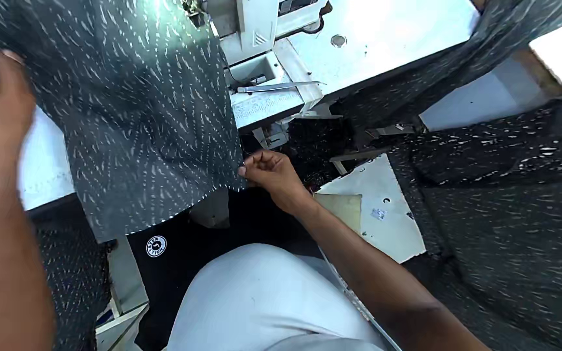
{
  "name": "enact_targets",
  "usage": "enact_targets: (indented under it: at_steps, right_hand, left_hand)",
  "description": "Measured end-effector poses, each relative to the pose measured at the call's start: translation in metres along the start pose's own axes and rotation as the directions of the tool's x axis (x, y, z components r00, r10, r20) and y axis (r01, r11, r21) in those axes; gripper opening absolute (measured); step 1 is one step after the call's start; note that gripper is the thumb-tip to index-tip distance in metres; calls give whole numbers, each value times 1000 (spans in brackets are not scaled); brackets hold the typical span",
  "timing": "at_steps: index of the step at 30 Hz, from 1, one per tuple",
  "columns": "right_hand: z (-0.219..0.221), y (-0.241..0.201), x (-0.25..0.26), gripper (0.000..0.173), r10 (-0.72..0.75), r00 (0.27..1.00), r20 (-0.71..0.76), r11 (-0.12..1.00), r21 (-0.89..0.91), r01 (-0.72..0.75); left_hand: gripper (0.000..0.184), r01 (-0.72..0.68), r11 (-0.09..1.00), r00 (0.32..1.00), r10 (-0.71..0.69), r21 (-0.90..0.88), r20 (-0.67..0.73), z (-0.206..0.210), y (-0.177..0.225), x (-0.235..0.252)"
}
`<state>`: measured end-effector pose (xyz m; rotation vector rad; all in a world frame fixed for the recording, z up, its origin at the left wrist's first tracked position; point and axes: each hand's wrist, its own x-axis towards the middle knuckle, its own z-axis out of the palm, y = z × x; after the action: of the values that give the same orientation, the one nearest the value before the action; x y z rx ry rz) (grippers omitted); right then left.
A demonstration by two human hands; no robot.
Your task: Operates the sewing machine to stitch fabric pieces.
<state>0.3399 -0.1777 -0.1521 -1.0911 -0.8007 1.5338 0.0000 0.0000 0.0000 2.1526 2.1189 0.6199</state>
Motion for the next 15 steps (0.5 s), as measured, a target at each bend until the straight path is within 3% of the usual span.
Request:
enact_targets:
  at_steps: [2,4,8,15]
  right_hand:
    - [0,3,-4,18,-4,1000,-6,1000,-8,4]
    - [-5,4,-6,23,-8,1000,9,999,-42,8]
    - [-11,2,-4,22,-2,999,43,998,-61,5]
    - [-16,14,0,7,-76,996,54,996,-49,79]
  left_hand:
    - [56,-280,960,958,281,30,-62,13,33,-46]
    - [51,-395,918,919,395,-27,-9,34,41,-69]
    - [43,-267,963,946,269,-32,180,50,7,-74]
    - [47,-306,952,937,297,21,187,55,-21,-57]
